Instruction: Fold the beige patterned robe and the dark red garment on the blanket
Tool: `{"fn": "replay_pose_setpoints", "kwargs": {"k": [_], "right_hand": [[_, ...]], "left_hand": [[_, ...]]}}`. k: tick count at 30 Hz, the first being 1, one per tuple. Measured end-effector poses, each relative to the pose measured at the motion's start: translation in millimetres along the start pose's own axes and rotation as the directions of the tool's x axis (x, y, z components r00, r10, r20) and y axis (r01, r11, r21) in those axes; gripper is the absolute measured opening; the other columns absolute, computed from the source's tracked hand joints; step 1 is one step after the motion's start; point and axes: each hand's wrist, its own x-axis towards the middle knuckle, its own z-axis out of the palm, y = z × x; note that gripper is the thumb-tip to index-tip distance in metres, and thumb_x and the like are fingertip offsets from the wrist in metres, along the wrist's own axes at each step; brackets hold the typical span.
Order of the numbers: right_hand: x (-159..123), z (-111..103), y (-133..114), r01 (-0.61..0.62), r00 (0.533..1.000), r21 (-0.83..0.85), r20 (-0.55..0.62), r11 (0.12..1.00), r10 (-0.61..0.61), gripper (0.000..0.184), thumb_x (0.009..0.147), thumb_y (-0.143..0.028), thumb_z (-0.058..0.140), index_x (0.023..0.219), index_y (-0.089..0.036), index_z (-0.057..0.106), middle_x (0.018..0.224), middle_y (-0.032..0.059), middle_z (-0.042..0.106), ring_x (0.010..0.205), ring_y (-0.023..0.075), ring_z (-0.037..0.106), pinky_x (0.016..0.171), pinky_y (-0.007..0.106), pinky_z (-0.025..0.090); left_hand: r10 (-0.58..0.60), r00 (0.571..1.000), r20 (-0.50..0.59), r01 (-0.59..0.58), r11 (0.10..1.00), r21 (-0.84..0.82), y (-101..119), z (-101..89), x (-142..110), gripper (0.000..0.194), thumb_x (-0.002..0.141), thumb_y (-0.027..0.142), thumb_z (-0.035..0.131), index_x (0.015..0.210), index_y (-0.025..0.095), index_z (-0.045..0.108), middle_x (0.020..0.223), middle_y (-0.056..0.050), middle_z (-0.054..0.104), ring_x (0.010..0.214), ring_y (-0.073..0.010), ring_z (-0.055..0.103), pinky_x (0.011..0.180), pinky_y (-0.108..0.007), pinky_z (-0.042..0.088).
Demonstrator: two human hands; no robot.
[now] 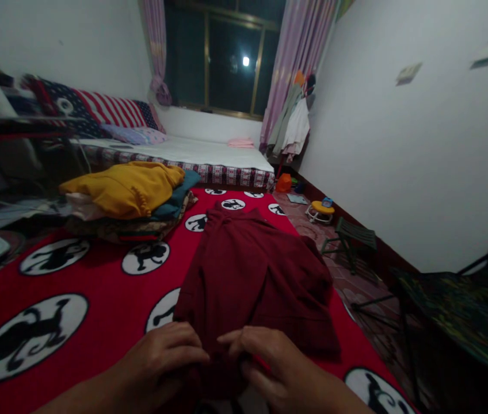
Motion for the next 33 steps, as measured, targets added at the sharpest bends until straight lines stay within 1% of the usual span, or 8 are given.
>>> {"fn": "replay_pose_setpoints", "kwargs": {"k": [6, 9, 14, 17, 20, 25, 29, 33], "right_hand": [[0.9, 4.0, 19.3, 0.128, 0.989, -0.156, 0.099, 0.979, -0.114, 0.053, 0.086, -0.018, 0.054, 0.137, -0.032, 0.046, 0.152, 0.0047, 0.035, 0.143, 0.0228, 0.024, 0.117, 0.050, 0.016], [4.9, 9.2, 14.1, 0.184, 0.976, -0.138, 0.144, 0.973, -0.164, 0.041, 0.088, -0.019, 0.052, 0.127, -0.031, 0.057, 0.139, 0.0040, 0.053, 0.136, 0.0218, 0.039, 0.117, 0.052, 0.009], [47.0, -3.1, 31.4, -0.020, 0.976, 0.396, -0.190, 0.918, 0.103, 0.024, 0.089, -0.036, 0.050, 0.093, -0.019, 0.067, 0.090, 0.0038, 0.072, 0.084, 0.0188, 0.067, 0.093, 0.039, 0.049], [85.0, -11.4, 66.4, -0.038, 0.837, 0.689, -0.374, 0.724, 0.399, 0.035, 0.083, -0.049, 0.054, 0.096, -0.018, 0.064, 0.100, 0.0074, 0.071, 0.093, 0.0232, 0.066, 0.086, 0.037, 0.052], [106.6, -9.6, 98.7, -0.072, 0.711, 0.750, -0.424, 0.658, 0.560, 0.040, 0.074, -0.049, 0.064, 0.101, -0.019, 0.063, 0.105, 0.0096, 0.070, 0.102, 0.0250, 0.064, 0.091, 0.038, 0.050], [105.1, 2.1, 110.2, -0.007, 0.688, 0.746, -0.480, 0.666, 0.544, 0.076, 0.061, -0.039, 0.076, 0.130, -0.026, 0.047, 0.115, 0.0075, 0.067, 0.101, 0.0238, 0.065, 0.090, 0.040, 0.051], [99.3, -3.6, 93.1, 0.035, 0.697, 0.636, -0.568, 0.771, 0.437, 0.057, 0.060, -0.031, 0.074, 0.115, -0.024, 0.061, 0.128, 0.0050, 0.060, 0.116, 0.0232, 0.056, 0.098, 0.037, 0.044], [91.9, -13.0, 89.5, -0.046, 0.784, 0.565, -0.491, 0.824, 0.380, 0.034, 0.068, -0.035, 0.069, 0.099, -0.020, 0.070, 0.106, 0.0049, 0.070, 0.102, 0.0231, 0.062, 0.092, 0.036, 0.045]], "left_hand": [[-0.046, 0.999, 0.013, 0.047, 0.980, -0.194, 28.4, -13.6, -3.0, 0.053, 0.070, 0.008, 0.051, 0.112, 0.038, 0.064, 0.102, -0.001, 0.070, 0.092, -0.0181, 0.065, 0.079, -0.026, 0.050], [0.020, 0.999, 0.050, -0.004, 0.954, -0.300, 40.2, -23.8, 3.4, 0.048, 0.072, 0.018, 0.057, 0.116, 0.038, 0.063, 0.098, -0.001, 0.072, 0.088, -0.0189, 0.066, 0.078, -0.027, 0.051], [-0.241, 0.970, -0.038, 0.189, 0.840, -0.508, 16.8, -64.0, 51.8, 0.046, 0.073, 0.023, 0.063, 0.118, 0.027, 0.064, 0.089, -0.001, 0.071, 0.076, -0.0165, 0.065, 0.067, -0.025, 0.050], [-0.533, 0.799, -0.278, 0.245, 0.710, -0.660, -33.7, -75.5, 88.0, 0.067, 0.066, 0.038, 0.074, 0.126, 0.018, 0.053, 0.090, -0.006, 0.069, 0.078, -0.0176, 0.065, 0.072, -0.028, 0.051], [-0.750, 0.631, -0.200, 0.408, 0.540, -0.736, -79.0, -62.8, 99.0, 0.077, 0.064, 0.048, 0.075, 0.127, 0.015, 0.046, 0.080, -0.005, 0.067, 0.067, -0.0154, 0.063, 0.065, -0.027, 0.050], [-0.636, 0.718, -0.283, 0.376, 0.696, -0.611, -93.2, -28.2, 81.6, 0.074, 0.064, 0.040, 0.074, 0.128, 0.012, 0.048, 0.074, -0.001, 0.065, 0.070, -0.0160, 0.062, 0.063, -0.025, 0.047], [-0.479, 0.787, -0.390, 0.309, 0.852, -0.423, -68.3, -23.6, 73.0, 0.041, 0.071, 0.029, 0.065, 0.111, 0.017, 0.066, 0.075, 0.000, 0.064, 0.066, -0.0136, 0.058, 0.059, -0.022, 0.043], [-0.388, 0.862, -0.326, 0.306, 0.912, -0.274, -46.8, -22.1, 59.1, 0.024, 0.076, 0.021, 0.058, 0.095, 0.020, 0.073, 0.085, -0.002, 0.070, 0.070, -0.0139, 0.061, 0.064, -0.023, 0.045]]}}
